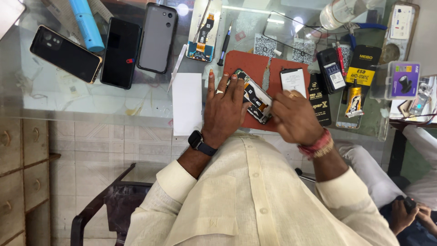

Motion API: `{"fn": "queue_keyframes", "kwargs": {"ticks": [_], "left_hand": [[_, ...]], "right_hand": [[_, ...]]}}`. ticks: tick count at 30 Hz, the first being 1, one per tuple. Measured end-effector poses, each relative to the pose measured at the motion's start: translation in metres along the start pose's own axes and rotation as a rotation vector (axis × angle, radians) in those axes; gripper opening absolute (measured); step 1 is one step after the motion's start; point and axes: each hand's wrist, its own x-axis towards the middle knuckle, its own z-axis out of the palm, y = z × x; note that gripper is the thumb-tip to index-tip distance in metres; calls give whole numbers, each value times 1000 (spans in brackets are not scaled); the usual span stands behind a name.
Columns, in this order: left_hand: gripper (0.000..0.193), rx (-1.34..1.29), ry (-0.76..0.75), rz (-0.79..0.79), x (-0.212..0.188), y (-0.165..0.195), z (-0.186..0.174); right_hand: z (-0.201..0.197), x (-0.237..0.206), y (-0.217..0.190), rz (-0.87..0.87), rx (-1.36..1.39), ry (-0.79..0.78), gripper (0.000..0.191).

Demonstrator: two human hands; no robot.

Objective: The person removes the back cover of a smartphone, disconnects the battery connector, and removes the battery. They then place a new battery into the phone and reconnect the battery connector.

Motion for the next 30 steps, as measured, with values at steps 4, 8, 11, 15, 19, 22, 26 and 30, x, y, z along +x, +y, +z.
{"fn": "queue_keyframes", "kwargs": {"ticks": [4,8,11,15,19,22,26,30], "left_hand": [[66,-10,2,-4,0,1,0],[66,-11,2,-6,-1,1,1],[66,-9,0,4,-1,0,2],[65,-1,5,16,-2,0,1],[64,1,3,11,-1,0,2],[65,-11,18,3,-2,-1,2],[68,-27,49,-9,-2,-3,3],[69,-35,54,-34,-4,-4,4]], "right_hand": [[-1,-35,-15,90,125,-132,21],[-9,-52,-26,93,98,-200,19],[-5,-38,-22,85,-54,7,26],[-1,-10,-11,-93,-166,55,34],[2,4,-5,-160,-155,20,37],[8,4,-5,-173,-75,48,26],[24,-3,-12,-87,-4,121,16],[32,-14,-16,-30,75,210,14]]}}
